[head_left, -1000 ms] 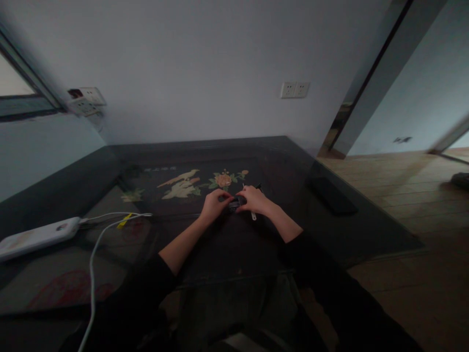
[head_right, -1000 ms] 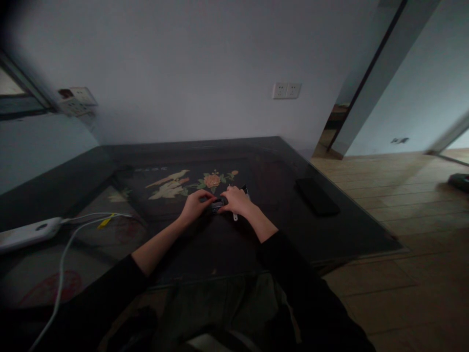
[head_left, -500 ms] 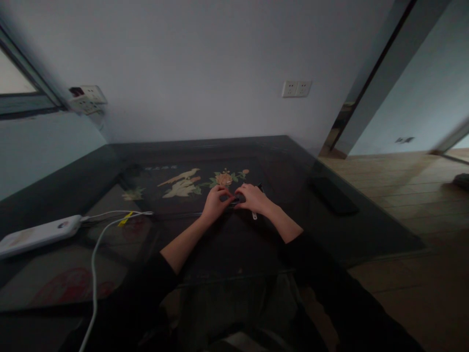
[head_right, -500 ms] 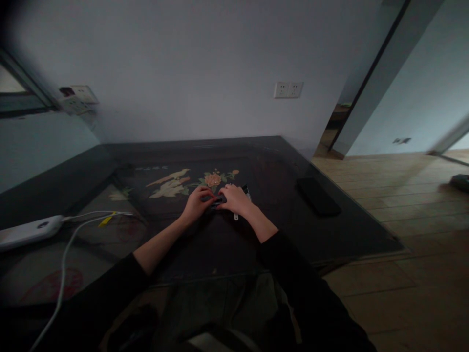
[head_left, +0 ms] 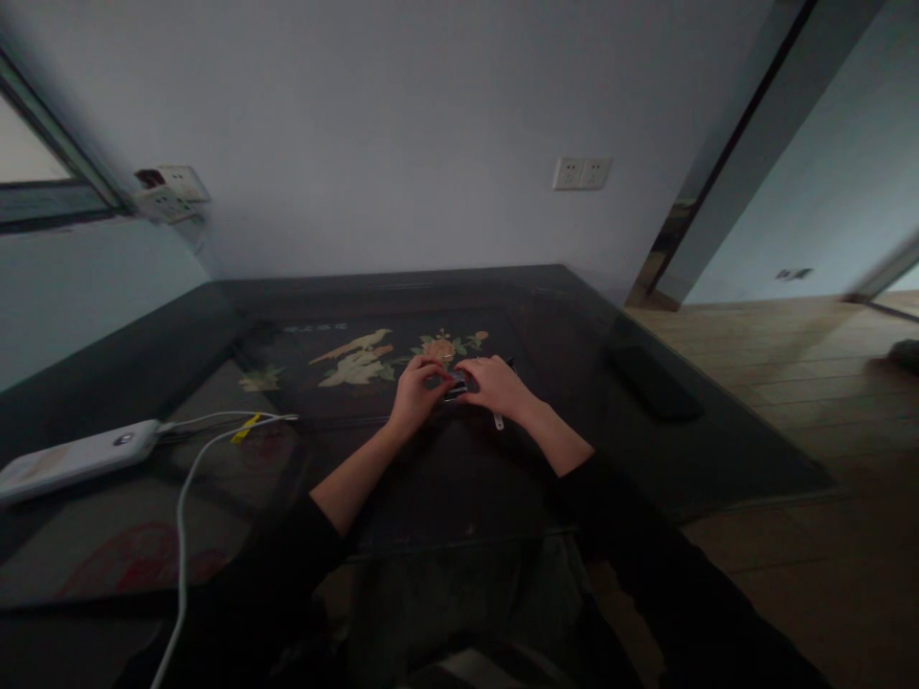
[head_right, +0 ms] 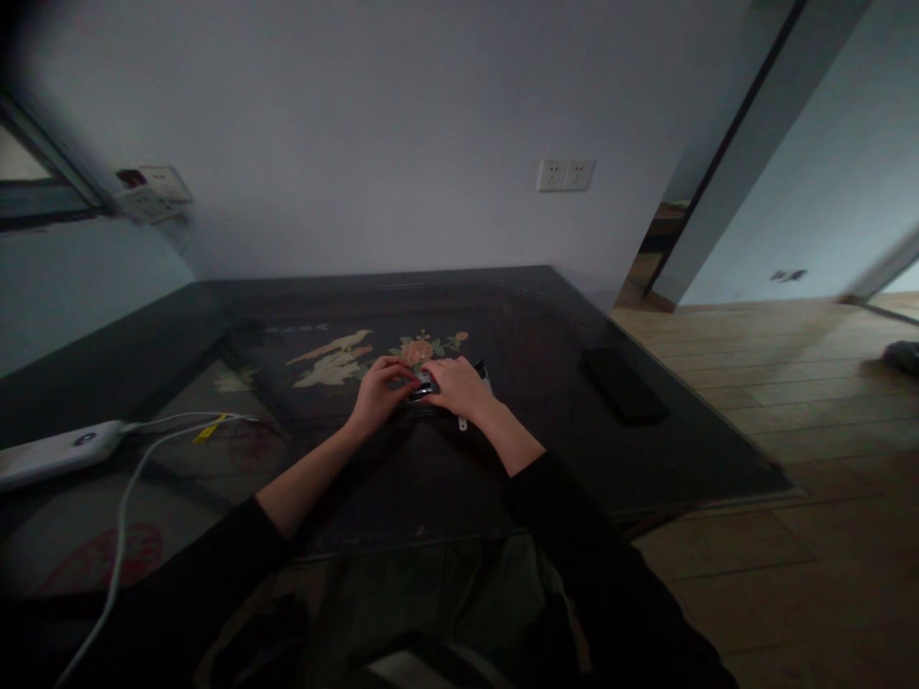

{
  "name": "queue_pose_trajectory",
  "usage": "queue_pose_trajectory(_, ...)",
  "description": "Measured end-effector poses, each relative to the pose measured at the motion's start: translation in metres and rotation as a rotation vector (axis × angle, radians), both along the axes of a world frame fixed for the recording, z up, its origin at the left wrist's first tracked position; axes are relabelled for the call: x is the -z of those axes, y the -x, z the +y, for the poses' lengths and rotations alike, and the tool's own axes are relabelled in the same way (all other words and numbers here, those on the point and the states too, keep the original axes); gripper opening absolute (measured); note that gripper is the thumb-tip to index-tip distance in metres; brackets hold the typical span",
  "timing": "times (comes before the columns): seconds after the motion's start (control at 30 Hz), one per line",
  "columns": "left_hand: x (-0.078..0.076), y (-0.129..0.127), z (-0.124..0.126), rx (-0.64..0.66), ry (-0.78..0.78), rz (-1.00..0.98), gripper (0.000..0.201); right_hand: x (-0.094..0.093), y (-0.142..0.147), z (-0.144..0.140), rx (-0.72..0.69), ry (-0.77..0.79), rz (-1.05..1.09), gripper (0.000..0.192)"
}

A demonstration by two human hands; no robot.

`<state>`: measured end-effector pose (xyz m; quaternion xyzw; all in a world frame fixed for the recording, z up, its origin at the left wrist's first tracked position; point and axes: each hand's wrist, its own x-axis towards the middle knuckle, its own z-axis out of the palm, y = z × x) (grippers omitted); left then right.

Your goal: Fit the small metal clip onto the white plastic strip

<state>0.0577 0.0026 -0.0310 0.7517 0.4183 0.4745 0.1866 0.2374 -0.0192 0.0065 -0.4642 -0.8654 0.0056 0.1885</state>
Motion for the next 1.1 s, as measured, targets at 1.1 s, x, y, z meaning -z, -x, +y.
queue_pose_trajectory(1.1, -0.005, -0.008, -0.009, 0.160, 0.472, -0.407, 0.036, -0.003, 0.003, -0.005, -0.022, -0.072, 0.010, 0.048)
